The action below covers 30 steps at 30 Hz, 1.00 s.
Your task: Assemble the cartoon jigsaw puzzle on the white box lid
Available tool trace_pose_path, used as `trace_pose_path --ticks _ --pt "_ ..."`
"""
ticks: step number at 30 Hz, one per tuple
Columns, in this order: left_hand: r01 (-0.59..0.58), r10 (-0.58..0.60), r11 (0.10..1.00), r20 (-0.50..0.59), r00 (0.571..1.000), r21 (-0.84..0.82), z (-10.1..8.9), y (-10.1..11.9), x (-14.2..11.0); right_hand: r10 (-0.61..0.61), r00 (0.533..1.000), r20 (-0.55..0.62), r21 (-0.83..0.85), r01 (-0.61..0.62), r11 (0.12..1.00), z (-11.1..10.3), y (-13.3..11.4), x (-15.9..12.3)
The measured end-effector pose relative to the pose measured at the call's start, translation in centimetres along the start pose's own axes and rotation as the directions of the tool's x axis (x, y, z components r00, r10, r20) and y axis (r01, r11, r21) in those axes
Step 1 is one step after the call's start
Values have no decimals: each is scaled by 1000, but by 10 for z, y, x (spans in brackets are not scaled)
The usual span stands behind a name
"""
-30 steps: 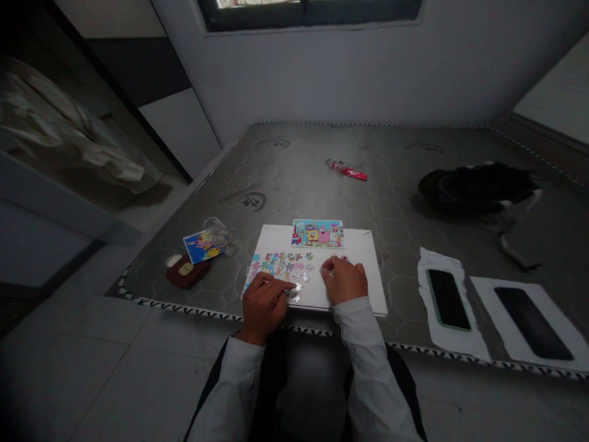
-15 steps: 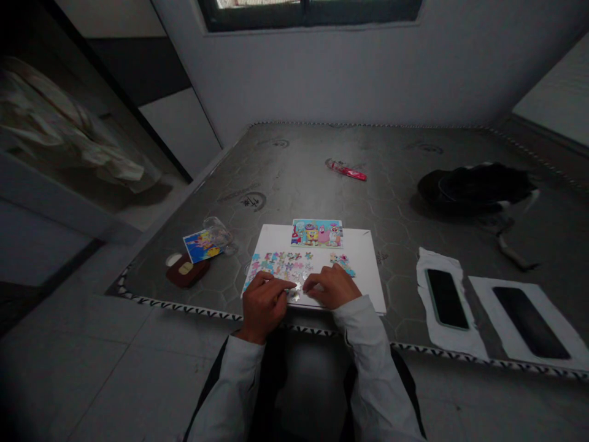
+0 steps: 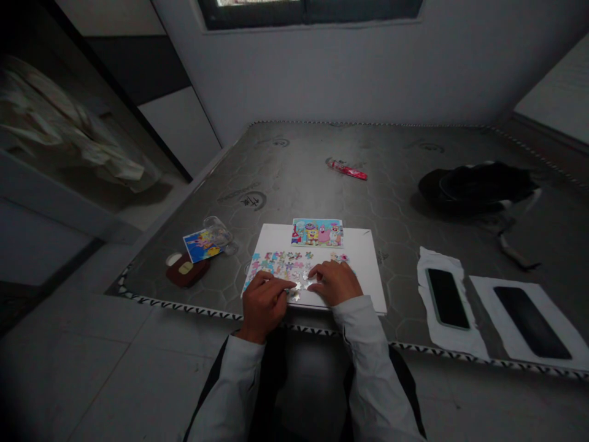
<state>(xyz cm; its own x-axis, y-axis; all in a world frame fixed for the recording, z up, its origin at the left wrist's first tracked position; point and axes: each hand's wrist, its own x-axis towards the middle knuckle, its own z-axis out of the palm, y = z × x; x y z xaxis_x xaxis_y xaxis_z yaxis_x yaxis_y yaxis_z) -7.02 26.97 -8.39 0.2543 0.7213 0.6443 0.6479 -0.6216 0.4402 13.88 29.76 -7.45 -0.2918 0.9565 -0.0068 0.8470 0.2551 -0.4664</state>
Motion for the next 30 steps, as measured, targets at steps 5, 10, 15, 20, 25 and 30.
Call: trace_pose_path --ticks 5,10,15,20,25,30 --pt "10 -10 1000 8 1000 -13 0 -2 -1 117 991 -57 -62 -121 991 -11 10 -8" --pt "0 0 1000 11 1000 -6 2 -5 -3 199 979 -44 -140 -204 969 -14 24 -14" --pt "6 -6 1000 12 1000 -4 2 -4 -4 203 979 -35 -125 -206 971 -15 21 -12" --pt "12 -12 1000 14 1000 -4 0 -4 -3 225 974 -30 -40 -227 973 -21 18 -11" --pt "4 -4 1000 13 1000 0 0 -4 -2 260 965 43 173 -263 949 -21 10 -13" --pt "16 -17 1000 47 999 5 0 -3 -2 259 956 140 185 -282 941 -6 -9 -11"
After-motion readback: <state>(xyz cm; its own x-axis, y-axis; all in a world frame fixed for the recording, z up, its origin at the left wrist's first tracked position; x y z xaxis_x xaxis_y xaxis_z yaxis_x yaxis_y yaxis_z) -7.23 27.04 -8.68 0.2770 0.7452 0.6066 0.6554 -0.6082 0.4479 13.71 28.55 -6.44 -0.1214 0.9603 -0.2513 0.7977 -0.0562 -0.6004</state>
